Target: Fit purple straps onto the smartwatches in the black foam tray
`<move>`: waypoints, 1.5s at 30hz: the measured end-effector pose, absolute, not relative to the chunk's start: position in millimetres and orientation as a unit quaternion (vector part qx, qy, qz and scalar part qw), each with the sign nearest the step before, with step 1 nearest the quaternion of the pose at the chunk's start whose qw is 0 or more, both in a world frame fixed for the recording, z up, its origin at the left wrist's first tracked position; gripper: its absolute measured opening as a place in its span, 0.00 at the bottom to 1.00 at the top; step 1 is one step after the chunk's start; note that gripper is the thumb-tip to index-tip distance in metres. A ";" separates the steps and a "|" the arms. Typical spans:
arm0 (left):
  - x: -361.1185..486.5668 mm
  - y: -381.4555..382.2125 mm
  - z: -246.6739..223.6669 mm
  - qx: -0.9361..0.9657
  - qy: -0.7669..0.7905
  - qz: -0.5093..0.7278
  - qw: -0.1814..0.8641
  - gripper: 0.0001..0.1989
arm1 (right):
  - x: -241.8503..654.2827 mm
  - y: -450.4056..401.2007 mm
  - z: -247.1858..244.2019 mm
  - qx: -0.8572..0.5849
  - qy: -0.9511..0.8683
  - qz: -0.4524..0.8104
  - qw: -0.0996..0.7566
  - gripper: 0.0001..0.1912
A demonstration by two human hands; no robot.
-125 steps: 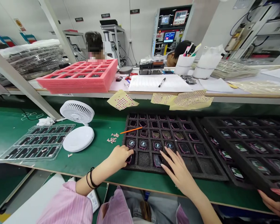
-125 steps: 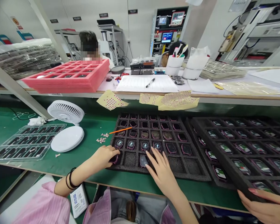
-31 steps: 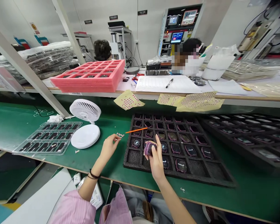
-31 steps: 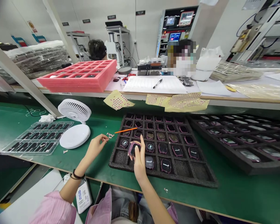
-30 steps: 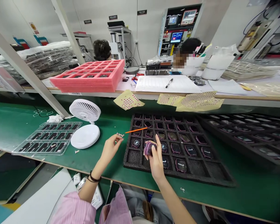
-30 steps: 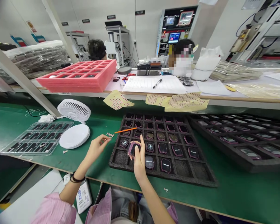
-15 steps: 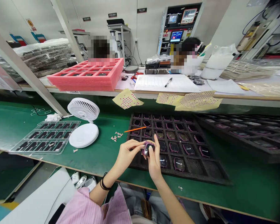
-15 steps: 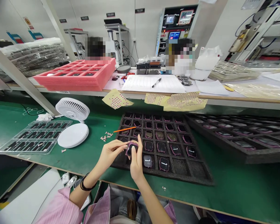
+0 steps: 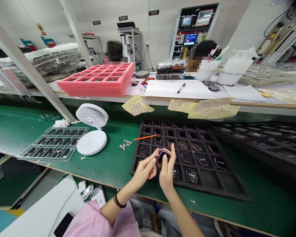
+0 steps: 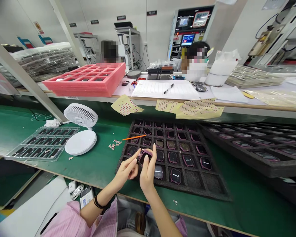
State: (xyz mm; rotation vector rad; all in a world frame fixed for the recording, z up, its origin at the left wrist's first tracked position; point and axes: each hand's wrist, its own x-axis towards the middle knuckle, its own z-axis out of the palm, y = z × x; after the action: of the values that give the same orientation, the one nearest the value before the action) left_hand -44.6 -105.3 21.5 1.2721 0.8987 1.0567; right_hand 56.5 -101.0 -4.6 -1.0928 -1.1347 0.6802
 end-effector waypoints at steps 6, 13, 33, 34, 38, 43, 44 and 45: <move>-52.1 -106.9 18.3 0.559 0.360 0.409 0.625 0.39 | 56.2 -105.1 -6.8 -0.470 -0.527 0.277 0.652 0.27; -51.1 -111.6 12.6 0.577 0.334 0.368 0.649 0.37 | 58.7 -106.4 0.0 -0.470 -0.538 0.285 0.639 0.27; -52.1 -94.1 21.0 0.832 0.395 0.378 0.090 0.24 | 79.3 -107.9 3.4 -0.497 -0.613 0.348 0.506 0.41; -54.5 -93.7 22.2 0.829 0.393 0.386 0.099 0.23 | 83.9 -107.3 6.2 -0.485 -0.596 0.385 0.512 0.43; -62.7 -94.1 30.6 0.832 0.357 0.404 0.127 0.23 | 106.0 -100.9 19.8 -0.381 -0.533 0.585 0.478 0.36; -63.0 -97.9 36.3 0.858 0.303 0.399 0.112 0.24 | 120.8 -94.1 26.5 -0.291 -0.481 0.740 0.369 0.24; -63.0 -98.5 36.3 0.864 0.299 0.391 0.106 0.24 | 121.2 -93.8 25.6 -0.289 -0.473 0.750 0.361 0.24; -63.3 -98.9 36.2 0.870 0.296 0.382 0.101 0.24 | 121.1 -93.8 24.2 -0.289 -0.467 0.756 0.357 0.24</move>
State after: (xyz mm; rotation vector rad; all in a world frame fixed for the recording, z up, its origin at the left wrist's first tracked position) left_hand -63.3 -98.9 36.2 2.5686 0.8746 1.1279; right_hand 121.1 -93.8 24.2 -0.7460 -1.2051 1.9506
